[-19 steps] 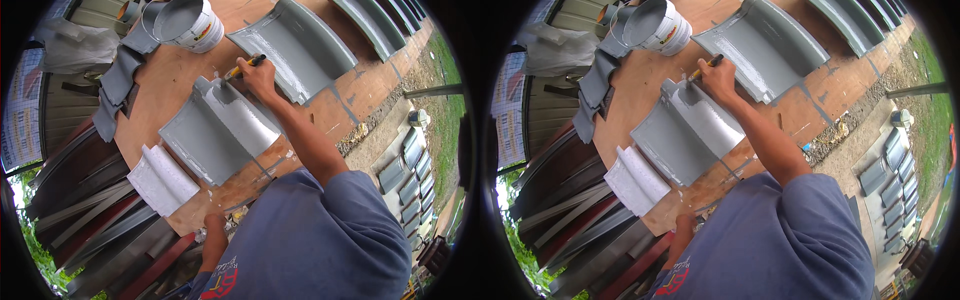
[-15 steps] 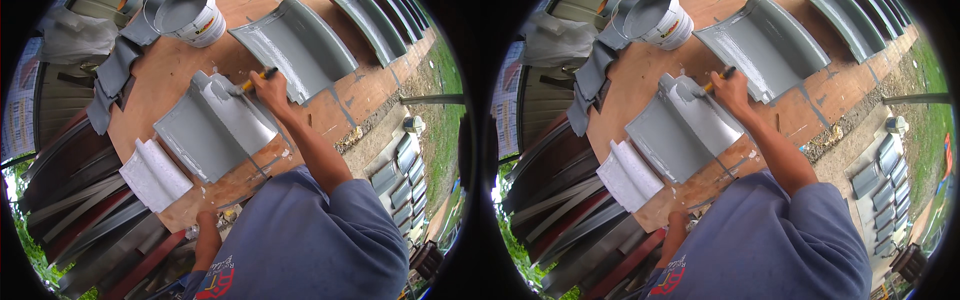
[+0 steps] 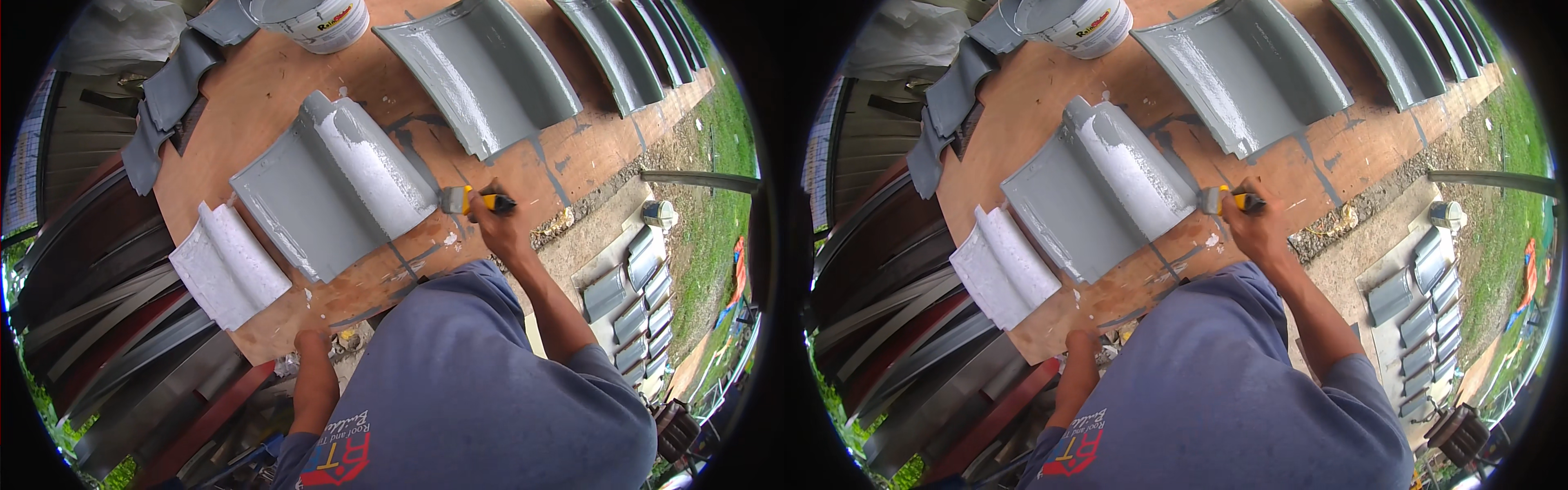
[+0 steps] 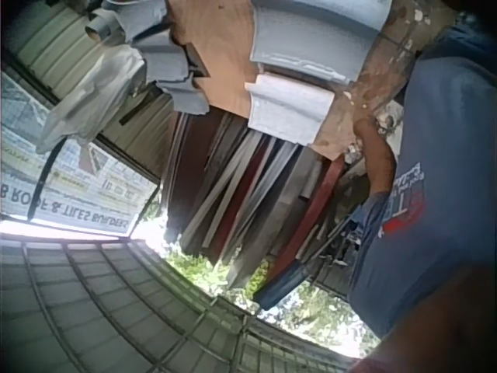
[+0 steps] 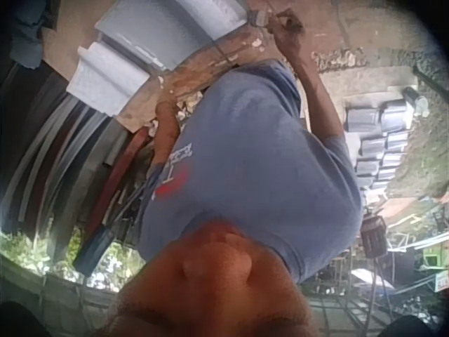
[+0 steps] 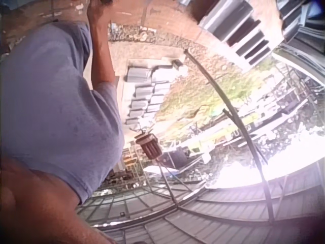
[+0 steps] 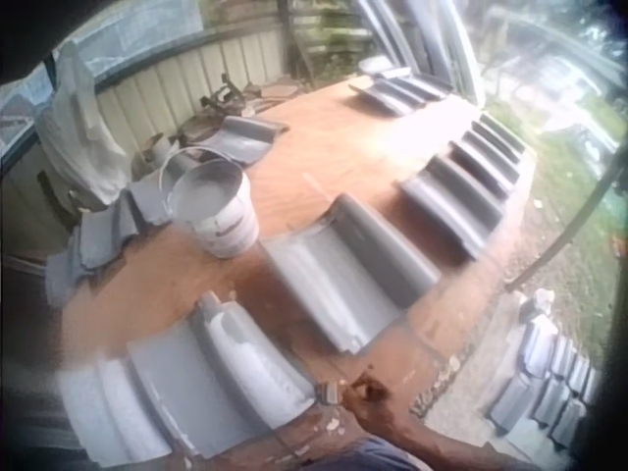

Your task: The person paints several curved roof tiles with gray paint using a brush, dipping the brush into a small paint bucket repeatedly and applying paint to the top and sides of the tiles on a wooden workbench.

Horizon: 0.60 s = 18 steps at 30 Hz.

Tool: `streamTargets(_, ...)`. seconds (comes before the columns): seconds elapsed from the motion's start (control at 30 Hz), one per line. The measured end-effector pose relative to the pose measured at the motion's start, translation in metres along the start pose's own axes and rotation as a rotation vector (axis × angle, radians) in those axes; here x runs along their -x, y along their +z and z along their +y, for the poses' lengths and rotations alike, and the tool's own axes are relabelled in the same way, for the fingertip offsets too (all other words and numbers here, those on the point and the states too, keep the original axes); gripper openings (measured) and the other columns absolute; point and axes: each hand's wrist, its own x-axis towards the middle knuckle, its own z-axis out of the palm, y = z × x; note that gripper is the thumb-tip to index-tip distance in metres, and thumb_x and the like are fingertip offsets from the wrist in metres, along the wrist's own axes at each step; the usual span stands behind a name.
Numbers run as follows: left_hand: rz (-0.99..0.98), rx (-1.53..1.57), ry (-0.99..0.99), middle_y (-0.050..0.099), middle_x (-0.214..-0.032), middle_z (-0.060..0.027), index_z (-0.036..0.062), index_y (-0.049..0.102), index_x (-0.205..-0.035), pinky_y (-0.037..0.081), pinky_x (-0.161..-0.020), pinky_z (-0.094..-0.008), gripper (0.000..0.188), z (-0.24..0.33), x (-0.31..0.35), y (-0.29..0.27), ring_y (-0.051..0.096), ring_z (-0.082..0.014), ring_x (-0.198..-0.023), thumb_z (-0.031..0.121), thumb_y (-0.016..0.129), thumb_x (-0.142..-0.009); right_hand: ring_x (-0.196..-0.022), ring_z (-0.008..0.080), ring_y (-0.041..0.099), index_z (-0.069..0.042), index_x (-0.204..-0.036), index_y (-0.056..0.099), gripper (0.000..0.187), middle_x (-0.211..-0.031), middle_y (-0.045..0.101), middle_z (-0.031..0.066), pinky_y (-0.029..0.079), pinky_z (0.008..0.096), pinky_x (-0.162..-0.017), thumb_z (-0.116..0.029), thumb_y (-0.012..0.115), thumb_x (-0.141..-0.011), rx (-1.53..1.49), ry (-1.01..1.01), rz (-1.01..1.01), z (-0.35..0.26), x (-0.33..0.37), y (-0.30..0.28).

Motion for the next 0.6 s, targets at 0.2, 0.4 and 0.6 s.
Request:
streamTargets(0.2, 0.03, 0.018, -0.039, 0.065, -0.143, -0.0011, 0.022, 0.066, -0.137, 0.057, -0.098, -0.0348, 0.049, 0.003, 0.003, 0.006, 0.065, -0.0225, -0.126, 0.028, 0.072, -0.089, -0.078, 0.0226, 0.069, 0.001, -0.093, 0.062, 0.013, -0.089, 0.068, 0.0139, 0.053, 0.0362, -0.068, -0.003, 0.075, -0.089, 0.14, -0.311, -0.365, -0.043, 0.025, 0.014)
streamTargets(0.4, 0.01, 0.172, -0.066, 0.064, -0.143, -0.006, 0.016, 0.067, -0.134, 0.053, -0.104, -0.0369, 0.043, 0.015, 0.043, -0.033, 0.062, -0.026, -0.13, 0.026, 0.065, -0.092, -0.073, 0.0228, 0.067, -0.001, -0.092, 0.063, 0.01, -0.085, 0.068, 0.0131, 0.052, 0.0345, -0.064, -0.001, 0.073, -0.09, 0.168, -0.246, -0.198, -0.042, -0.008, -0.004)
streamTargets(0.6, 0.157, 0.513, -0.234, 0.074, -0.128, -0.0001, 0.0206, 0.069, -0.132, 0.059, -0.083, -0.0383, 0.048, 0.005, 0.009, 0.007, 0.073, -0.0205, -0.109, 0.051, 0.066, -0.094, -0.07, 0.0302, 0.07, 0.0, -0.091, 0.062, 0.014, -0.086, 0.067, 0.0165, 0.055, 0.0374, -0.062, 0.001, 0.075, -0.086, 0.31, -0.609, -0.423, -0.041, 0.031, 0.04)
